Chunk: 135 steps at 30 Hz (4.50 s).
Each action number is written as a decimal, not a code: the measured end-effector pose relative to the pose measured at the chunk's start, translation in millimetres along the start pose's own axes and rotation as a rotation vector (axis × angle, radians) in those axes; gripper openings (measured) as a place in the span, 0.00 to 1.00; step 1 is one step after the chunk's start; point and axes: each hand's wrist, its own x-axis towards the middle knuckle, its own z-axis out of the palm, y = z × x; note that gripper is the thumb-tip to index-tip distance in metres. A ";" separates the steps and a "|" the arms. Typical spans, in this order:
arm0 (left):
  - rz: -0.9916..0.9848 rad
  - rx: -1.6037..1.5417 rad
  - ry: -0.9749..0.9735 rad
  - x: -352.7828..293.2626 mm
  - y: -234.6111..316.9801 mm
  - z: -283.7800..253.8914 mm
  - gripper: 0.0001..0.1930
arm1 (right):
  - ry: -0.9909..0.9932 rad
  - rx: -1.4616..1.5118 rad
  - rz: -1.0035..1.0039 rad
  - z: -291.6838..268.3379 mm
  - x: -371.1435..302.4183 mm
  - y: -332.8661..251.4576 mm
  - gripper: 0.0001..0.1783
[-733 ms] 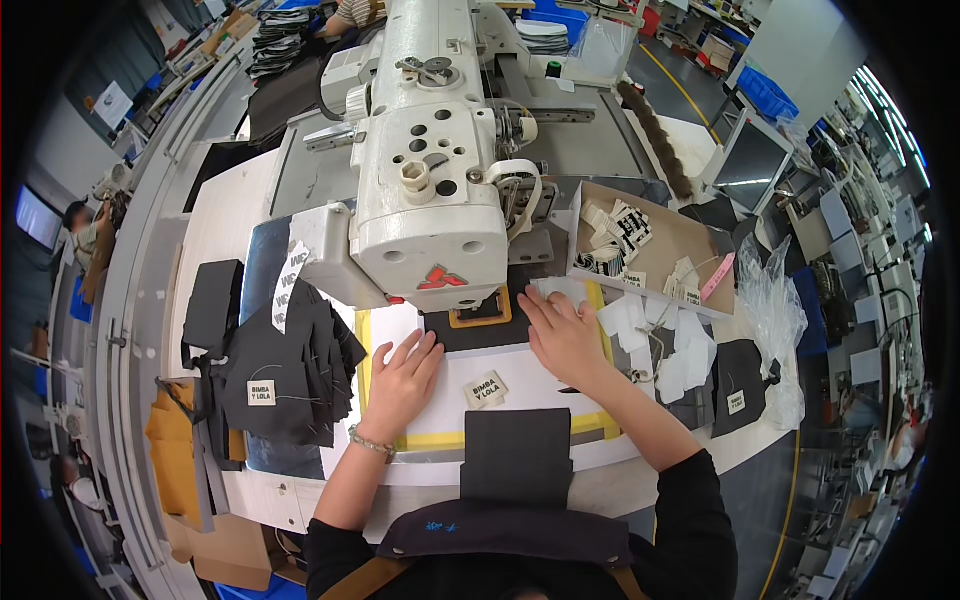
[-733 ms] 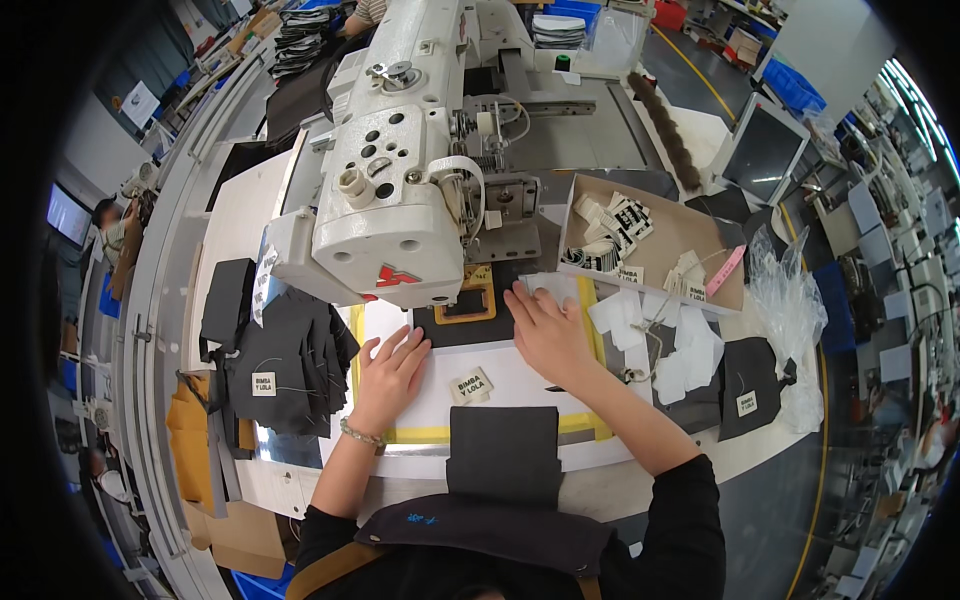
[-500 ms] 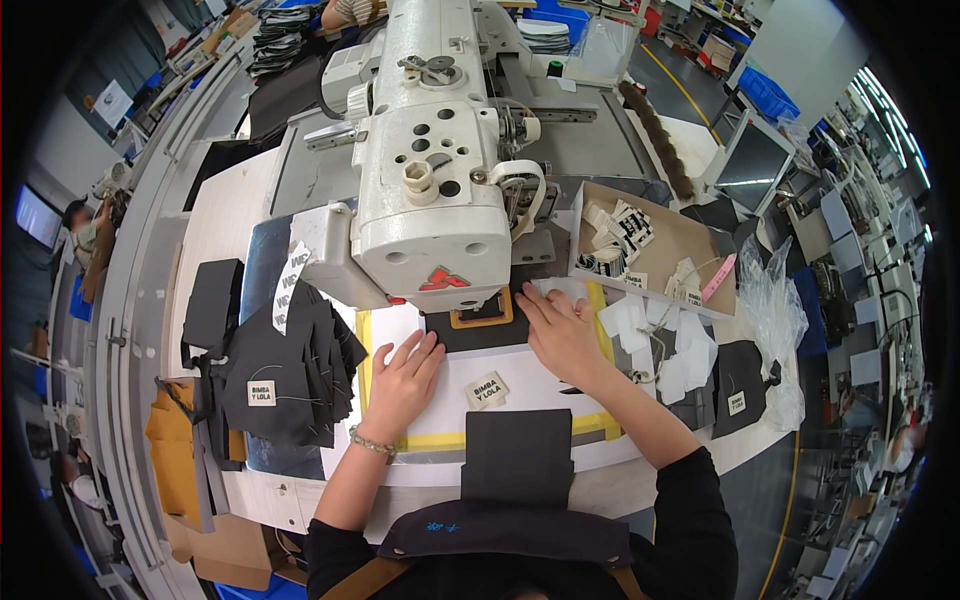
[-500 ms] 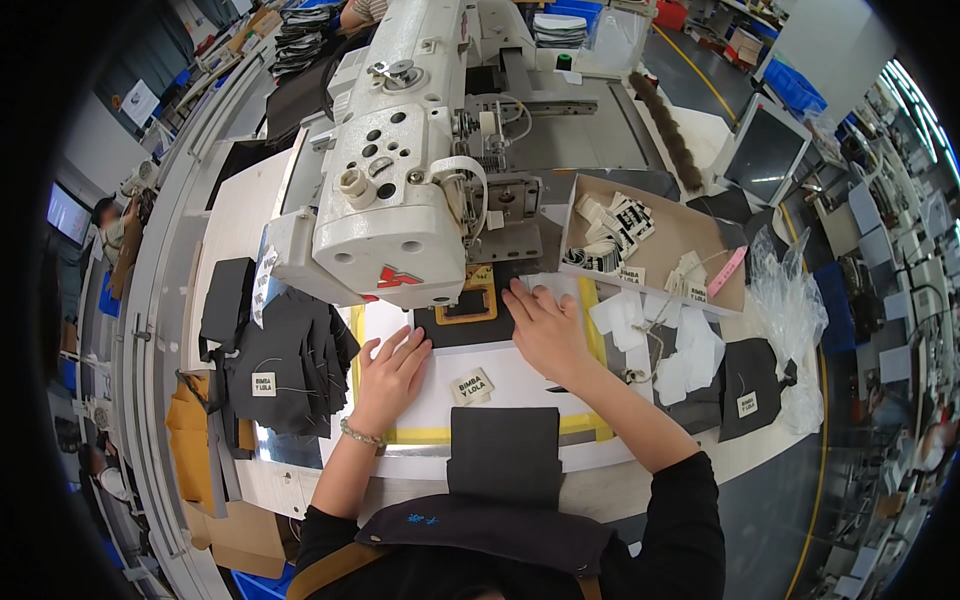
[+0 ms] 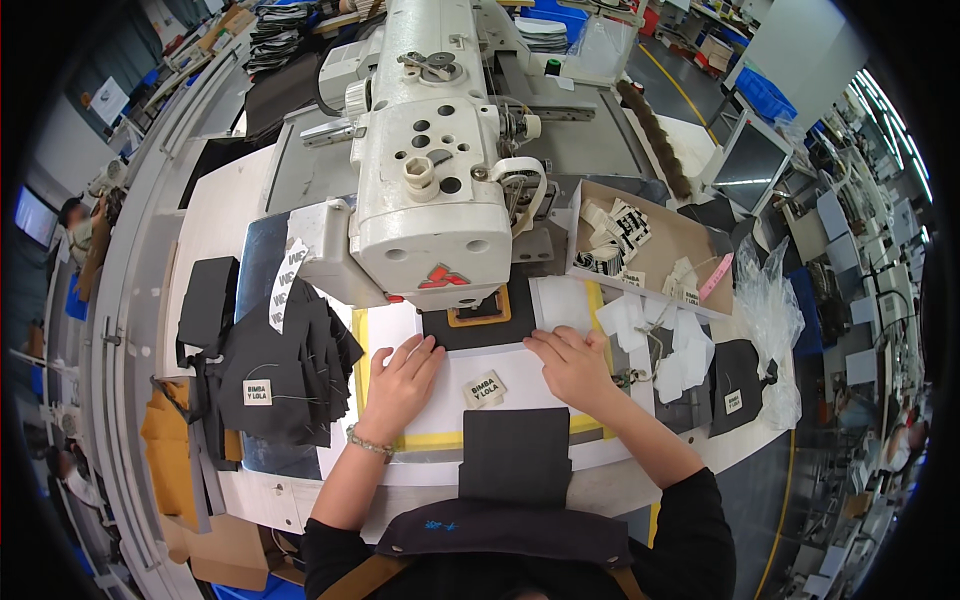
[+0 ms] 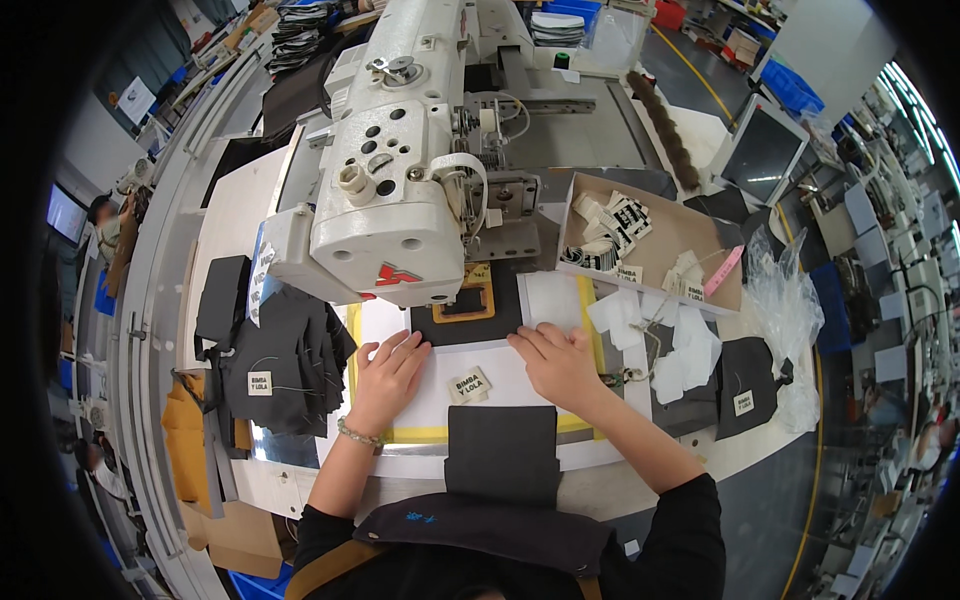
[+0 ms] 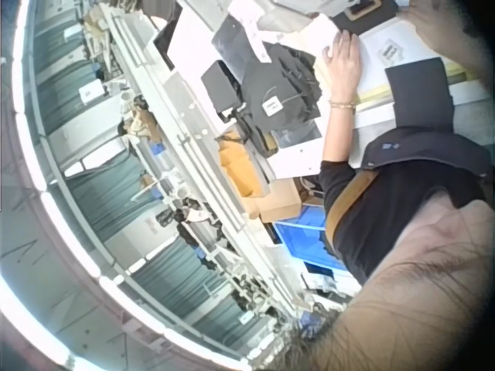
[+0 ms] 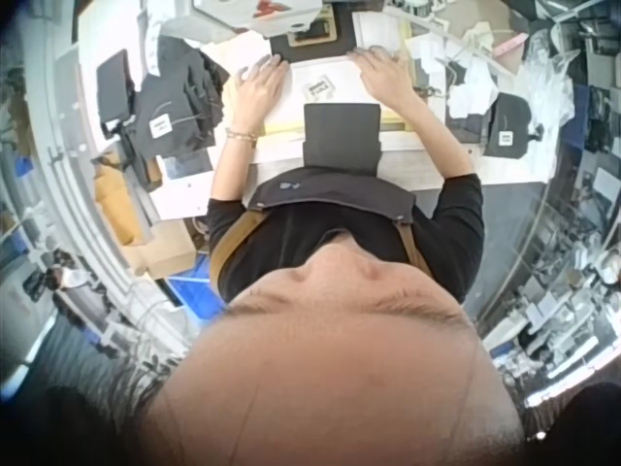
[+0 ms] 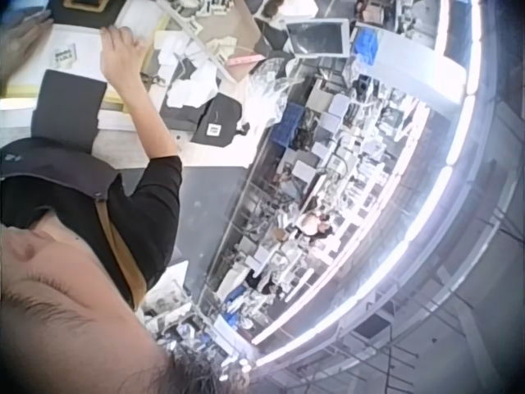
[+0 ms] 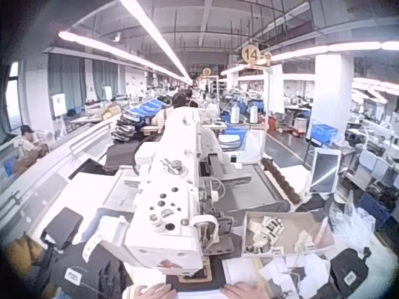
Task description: The person sews white rectangular labels onto black fabric pieces using an industrial sewing machine. They place a label on a fabric piece, guide it under the needle, sew it in place, and then cut the thread with scissors. This process is repeated for multiple fabric pieces.
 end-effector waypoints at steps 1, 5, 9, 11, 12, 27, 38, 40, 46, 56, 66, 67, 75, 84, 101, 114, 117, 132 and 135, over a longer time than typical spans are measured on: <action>0.012 0.003 0.012 0.8 0.3 -0.6 0.15 | 0.018 -0.001 -0.024 1.2 -2.0 -0.9 0.21; 0.025 0.007 0.012 -0.4 -0.5 -0.9 0.16 | 0.010 -0.065 -0.048 -2.2 -3.6 -2.8 0.20; 0.025 0.004 0.001 -1.5 -1.5 -0.3 0.17 | -0.002 -0.063 -0.055 -1.3 -5.3 -2.7 0.19; 0.022 -0.005 -0.001 -2.4 -2.0 -0.5 0.18 | -0.011 -0.054 -0.052 -0.5 -5.4 -3.2 0.18; 0.023 -0.012 -0.002 -2.3 -2.1 -0.2 0.18 | -0.018 -0.058 -0.051 -1.1 -5.5 -3.3 0.17; 0.008 -0.122 0.028 4.7 -3.2 -11.2 0.13 | -0.036 -0.032 -0.031 -3.8 -7.6 -6.4 0.18; 0.095 -0.367 -0.137 17.8 53.9 -20.3 0.11 | 0.005 -0.006 -0.034 -6.3 -1.9 -11.0 0.16; 0.103 -0.342 -0.167 16.1 55.2 -16.0 0.11 | -0.013 0.049 -0.034 -7.5 -2.6 -10.1 0.18; 0.133 -0.290 -0.209 12.0 56.3 -21.9 0.14 | -0.199 0.337 -0.099 -11.8 2.3 -15.8 0.21; 0.154 -0.227 -0.164 12.2 62.5 -18.0 0.13 | -0.203 0.360 -0.198 1.8 15.8 -16.6 0.20; 0.039 -0.390 -0.019 25.4 46.2 -18.5 0.11 | -0.122 0.490 -0.137 5.7 28.4 -14.8 0.11; 0.024 -0.419 0.026 29.3 44.7 -20.1 0.12 | -0.098 0.504 -0.104 7.3 28.9 -16.0 0.10; -0.251 -0.784 -0.072 41.3 21.2 -20.7 0.08 | -0.338 0.985 0.416 -13.9 59.9 -14.2 0.03; -0.093 -0.659 0.080 56.9 3.2 8.8 0.07 | -0.020 0.882 0.117 24.5 75.6 5.6 0.05; 0.267 0.008 0.129 53.5 0.8 27.9 0.12 | 0.036 0.271 -0.205 46.1 77.5 12.2 0.10; 0.100 0.121 -0.053 48.8 25.5 22.3 0.25 | -0.037 0.104 -0.228 28.7 67.3 12.7 0.16; 0.091 0.097 -0.062 45.0 23.5 26.3 0.27 | -0.080 0.044 -0.252 19.9 59.6 9.2 0.21; -0.012 -0.019 -0.087 38.1 27.0 22.4 0.32 | -0.091 0.031 -0.123 19.7 48.3 -17.0 0.27; -0.007 -0.086 -0.128 38.5 21.8 15.3 0.34 | -0.146 0.092 -0.186 22.9 59.7 -6.3 0.27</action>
